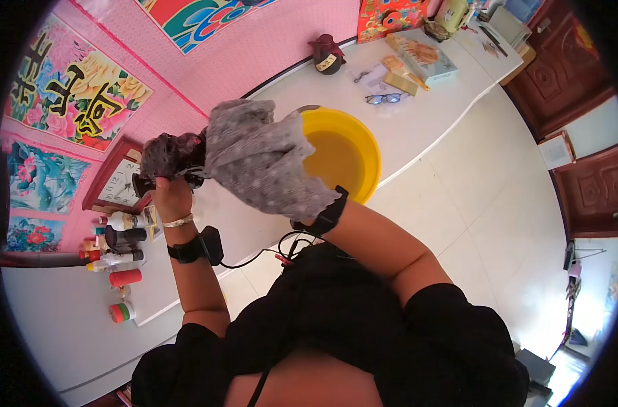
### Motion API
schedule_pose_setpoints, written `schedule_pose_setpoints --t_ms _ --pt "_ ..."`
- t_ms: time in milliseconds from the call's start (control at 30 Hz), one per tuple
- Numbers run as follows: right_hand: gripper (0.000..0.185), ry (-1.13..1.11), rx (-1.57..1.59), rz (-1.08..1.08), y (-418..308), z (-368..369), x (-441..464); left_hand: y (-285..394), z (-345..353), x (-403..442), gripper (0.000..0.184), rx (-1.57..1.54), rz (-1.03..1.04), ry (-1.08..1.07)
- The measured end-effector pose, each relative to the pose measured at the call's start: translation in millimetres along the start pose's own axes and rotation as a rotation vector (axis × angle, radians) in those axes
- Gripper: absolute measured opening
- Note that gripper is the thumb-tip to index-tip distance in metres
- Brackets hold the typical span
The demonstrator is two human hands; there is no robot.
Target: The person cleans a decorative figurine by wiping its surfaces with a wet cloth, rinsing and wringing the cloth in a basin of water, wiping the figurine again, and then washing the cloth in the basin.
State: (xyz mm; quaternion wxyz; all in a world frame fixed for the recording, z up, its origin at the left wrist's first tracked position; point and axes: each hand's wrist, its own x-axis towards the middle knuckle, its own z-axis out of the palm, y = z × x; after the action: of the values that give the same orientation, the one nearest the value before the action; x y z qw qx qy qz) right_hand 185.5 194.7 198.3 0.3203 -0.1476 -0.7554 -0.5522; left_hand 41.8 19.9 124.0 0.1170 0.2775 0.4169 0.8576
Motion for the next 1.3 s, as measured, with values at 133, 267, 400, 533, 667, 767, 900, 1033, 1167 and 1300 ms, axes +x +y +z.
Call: schedule_pose_setpoints --t_ms 133,267,400,533,667,767,900,1033,1167,1300 --pt "0.017 -0.066 0.824 -0.179 3.5 -3.4 3.2 14.0 38.4 -12.8 0.099 0.153 -0.021 -0.134" --pt "0.026 -0.093 1.306 0.051 3.8 -1.4 -11.9 6.9 63.0 -26.6 0.096 0.127 0.017 -0.116" --pt "0.031 -0.009 1.445 0.174 -15.4 25.6 -26.1 9.6 85.2 -30.9 0.089 0.141 0.051 -0.056" --pt "0.033 -0.209 1.421 0.038 -9.7 22.8 -20.9 11.0 85.9 -34.2 0.089 0.222 0.068 -0.077" --pt "0.030 0.193 1.366 0.149 -3.3 11.2 -17.7 19.8 74.5 -27.1 0.080 0.119 0.033 -0.056" --pt "0.032 0.269 1.240 0.153 11.9 -0.5 -27.6 18.5 71.9 -30.2 0.086 0.208 0.073 -0.083" --pt "0.036 -0.149 2.124 0.338 9.6 -4.1 -29.0 17.8 93.7 -42.6 0.081 0.271 0.163 -0.031" --pt "0.043 0.026 1.999 0.367 -17.4 11.7 -37.4 23.1 107.3 -48.6 0.077 0.237 0.154 -0.027" --pt "0.050 -0.102 1.383 0.046 10.4 10.7 -19.1 20.9 87.4 -50.6 0.077 0.453 0.223 -0.124" --pt "0.062 -0.564 1.661 -0.140 51.0 12.1 2.7 27.3 61.6 -40.9 0.084 0.163 0.098 -0.113"
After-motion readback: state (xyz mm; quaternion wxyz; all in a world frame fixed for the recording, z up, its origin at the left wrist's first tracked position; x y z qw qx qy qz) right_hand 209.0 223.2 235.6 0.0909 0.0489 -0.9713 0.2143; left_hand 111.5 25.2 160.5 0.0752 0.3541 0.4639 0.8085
